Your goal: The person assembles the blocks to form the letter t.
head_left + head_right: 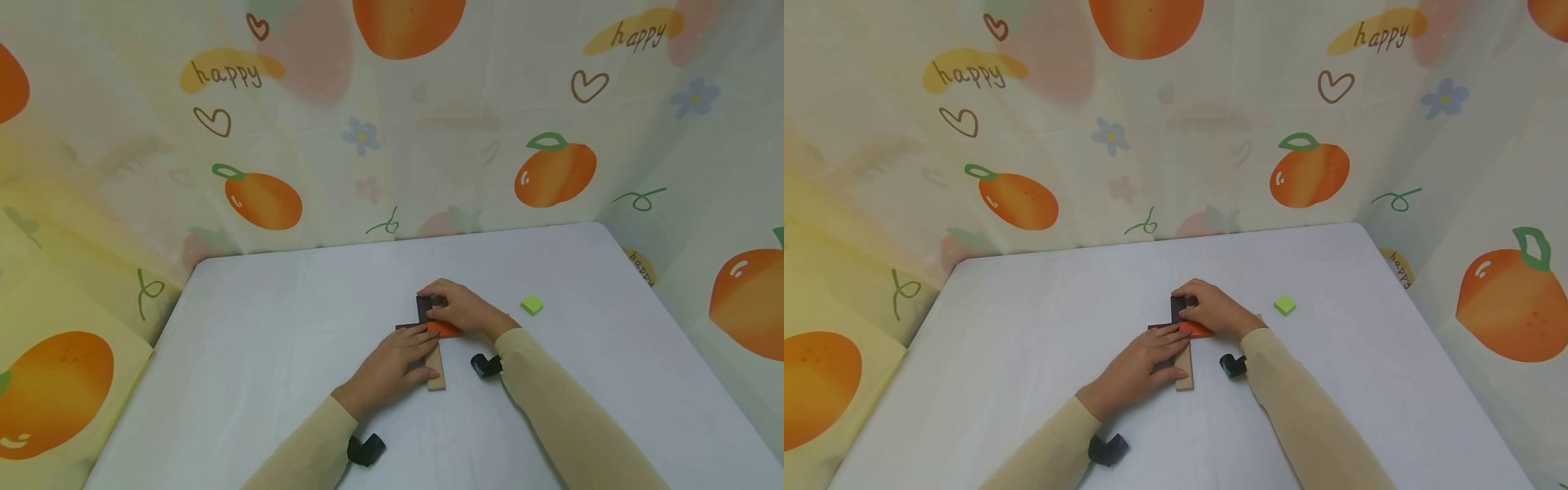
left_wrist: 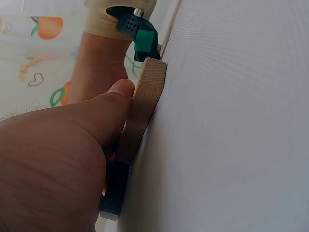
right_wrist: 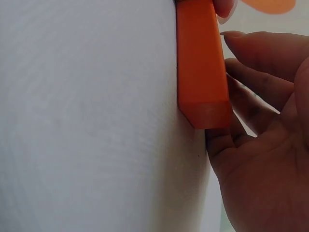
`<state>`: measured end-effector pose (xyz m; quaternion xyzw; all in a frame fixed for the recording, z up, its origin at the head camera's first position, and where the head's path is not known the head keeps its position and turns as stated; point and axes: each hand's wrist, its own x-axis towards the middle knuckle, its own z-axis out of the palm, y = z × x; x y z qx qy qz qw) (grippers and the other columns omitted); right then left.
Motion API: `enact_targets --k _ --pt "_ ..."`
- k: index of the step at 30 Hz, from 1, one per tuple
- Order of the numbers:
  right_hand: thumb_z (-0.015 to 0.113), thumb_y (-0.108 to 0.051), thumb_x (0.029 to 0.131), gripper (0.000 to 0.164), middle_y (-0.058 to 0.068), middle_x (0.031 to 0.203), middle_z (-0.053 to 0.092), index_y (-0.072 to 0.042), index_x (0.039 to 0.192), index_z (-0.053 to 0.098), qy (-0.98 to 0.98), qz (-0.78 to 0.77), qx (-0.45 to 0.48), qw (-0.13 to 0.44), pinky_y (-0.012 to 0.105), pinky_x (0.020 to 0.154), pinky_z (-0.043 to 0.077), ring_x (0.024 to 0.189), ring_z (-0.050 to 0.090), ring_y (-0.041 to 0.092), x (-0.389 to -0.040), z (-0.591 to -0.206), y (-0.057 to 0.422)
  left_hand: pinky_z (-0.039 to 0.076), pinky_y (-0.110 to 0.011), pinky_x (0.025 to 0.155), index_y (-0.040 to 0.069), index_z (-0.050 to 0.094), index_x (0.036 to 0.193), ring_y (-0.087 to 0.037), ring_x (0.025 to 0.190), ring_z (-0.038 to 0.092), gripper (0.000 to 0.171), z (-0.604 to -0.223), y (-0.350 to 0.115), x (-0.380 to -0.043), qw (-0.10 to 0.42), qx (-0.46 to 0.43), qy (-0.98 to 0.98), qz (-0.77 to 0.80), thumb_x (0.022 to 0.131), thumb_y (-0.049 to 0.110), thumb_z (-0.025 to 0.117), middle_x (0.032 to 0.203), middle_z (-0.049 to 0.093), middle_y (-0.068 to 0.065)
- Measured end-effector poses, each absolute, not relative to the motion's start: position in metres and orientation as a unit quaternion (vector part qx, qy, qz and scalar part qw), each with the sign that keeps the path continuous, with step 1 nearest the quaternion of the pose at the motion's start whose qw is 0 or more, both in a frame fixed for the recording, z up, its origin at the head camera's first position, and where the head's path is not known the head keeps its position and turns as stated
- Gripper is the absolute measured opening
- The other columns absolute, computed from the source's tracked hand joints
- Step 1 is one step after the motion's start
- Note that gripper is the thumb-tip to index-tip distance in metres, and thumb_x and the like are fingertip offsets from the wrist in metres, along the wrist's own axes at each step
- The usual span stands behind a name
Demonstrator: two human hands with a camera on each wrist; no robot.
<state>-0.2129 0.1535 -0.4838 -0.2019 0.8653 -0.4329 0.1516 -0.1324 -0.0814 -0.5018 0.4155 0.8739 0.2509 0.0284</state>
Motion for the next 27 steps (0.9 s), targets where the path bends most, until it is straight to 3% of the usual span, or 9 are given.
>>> enact_targets --k 18,23,27 --pt "0.074 -0.023 0.107 0.056 0.014 0.147 0.062 -0.01 0.158 0.056 0.855 -0.46 -0.202 0.131 0.055 0.106 0.053 0.126 0.061 0.03 -0.209 -0.465 0.167 0.032 -0.045 0.127 0.005 0.06 0.156 -0.022 0.156 0.04 0.064 -0.502 -0.08 -0.132 0.022 0.411 0.88 0.237 0.106 0.043 0.073 0.161 0.054 -0.004" --pt "0.071 -0.033 0.109 0.056 0.015 0.148 0.062 -0.015 0.16 0.055 0.849 -0.472 -0.206 0.12 0.057 0.105 0.052 0.128 0.061 0.03 -0.205 -0.453 0.174 0.031 -0.046 0.127 0.006 0.06 0.156 -0.023 0.156 0.039 0.065 -0.5 -0.08 -0.131 0.03 0.402 0.882 0.245 0.106 0.044 0.073 0.161 0.054 -0.004" --pt "0.065 -0.045 0.111 0.056 0.008 0.146 0.064 -0.019 0.159 0.057 0.843 -0.491 -0.192 0.11 0.057 0.104 0.052 0.129 0.058 0.029 -0.202 -0.446 0.181 0.03 -0.046 0.127 0.007 0.059 0.157 -0.022 0.156 0.039 0.065 -0.498 -0.08 -0.13 0.035 0.397 0.883 0.25 0.105 0.044 0.074 0.162 0.054 -0.003"
